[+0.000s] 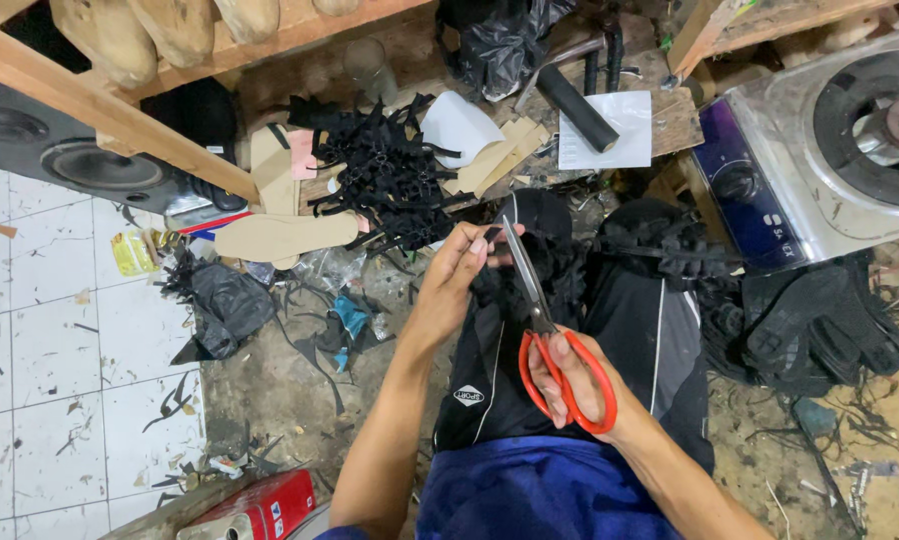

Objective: The person sits on the floor of a shoe workshop and trims black elastic strap material with red-handled scissors, cutting off excess pieces and placing the trimmed straps on a pile beside them. At the end they set the scissors on the shelf and reach toward the shelf above.

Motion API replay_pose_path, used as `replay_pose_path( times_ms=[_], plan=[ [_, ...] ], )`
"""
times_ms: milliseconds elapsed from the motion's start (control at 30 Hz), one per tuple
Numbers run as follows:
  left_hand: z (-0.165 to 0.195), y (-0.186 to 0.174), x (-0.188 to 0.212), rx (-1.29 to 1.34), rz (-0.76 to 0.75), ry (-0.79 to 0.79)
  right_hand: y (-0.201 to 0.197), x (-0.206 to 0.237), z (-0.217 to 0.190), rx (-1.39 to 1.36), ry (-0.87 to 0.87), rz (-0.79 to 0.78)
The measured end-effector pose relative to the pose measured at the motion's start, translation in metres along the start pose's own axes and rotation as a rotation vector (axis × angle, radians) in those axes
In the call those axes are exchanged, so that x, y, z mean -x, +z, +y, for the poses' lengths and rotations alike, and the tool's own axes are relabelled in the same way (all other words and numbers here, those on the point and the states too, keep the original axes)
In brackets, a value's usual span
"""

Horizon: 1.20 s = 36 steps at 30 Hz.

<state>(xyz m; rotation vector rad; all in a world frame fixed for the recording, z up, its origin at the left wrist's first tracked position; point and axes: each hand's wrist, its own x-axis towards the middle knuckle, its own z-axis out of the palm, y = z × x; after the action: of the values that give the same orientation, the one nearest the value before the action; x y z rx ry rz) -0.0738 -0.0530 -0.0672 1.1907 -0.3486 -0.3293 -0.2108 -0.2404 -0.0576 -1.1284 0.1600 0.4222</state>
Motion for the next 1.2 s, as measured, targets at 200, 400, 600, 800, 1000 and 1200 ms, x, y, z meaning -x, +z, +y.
replay_pose_path(
  times_ms=[200,400,600,800,1000,1200],
  plan=[
    [0.019,-0.05,-0.052,-0.347,0.36,0.115,0.001,0.006,-0.013,-0.03,-0.049,0.064],
    [0.08,-0.068,-0.102,-1.371,0.531,0.553,-0.012,0.017,-0.011,0.009,-0.121,0.188],
    [0.016,0.035,-0.061,-0.899,-0.097,0.325,-0.04,0.032,-0.001,-0.141,-0.284,0.199],
    [-0.059,0.106,-0.063,-1.142,-0.213,0.436,-0.052,0.05,0.003,-0.12,-0.295,0.443],
    [-0.052,0.1,-0.061,-1.036,-0.311,0.165,-0.062,0.063,0.01,-0.119,-0.313,0.461],
    [0.035,0.068,-0.036,-0.671,-0.115,-0.064,-0.068,0.065,0.017,-0.117,-0.303,0.46]
  ],
)
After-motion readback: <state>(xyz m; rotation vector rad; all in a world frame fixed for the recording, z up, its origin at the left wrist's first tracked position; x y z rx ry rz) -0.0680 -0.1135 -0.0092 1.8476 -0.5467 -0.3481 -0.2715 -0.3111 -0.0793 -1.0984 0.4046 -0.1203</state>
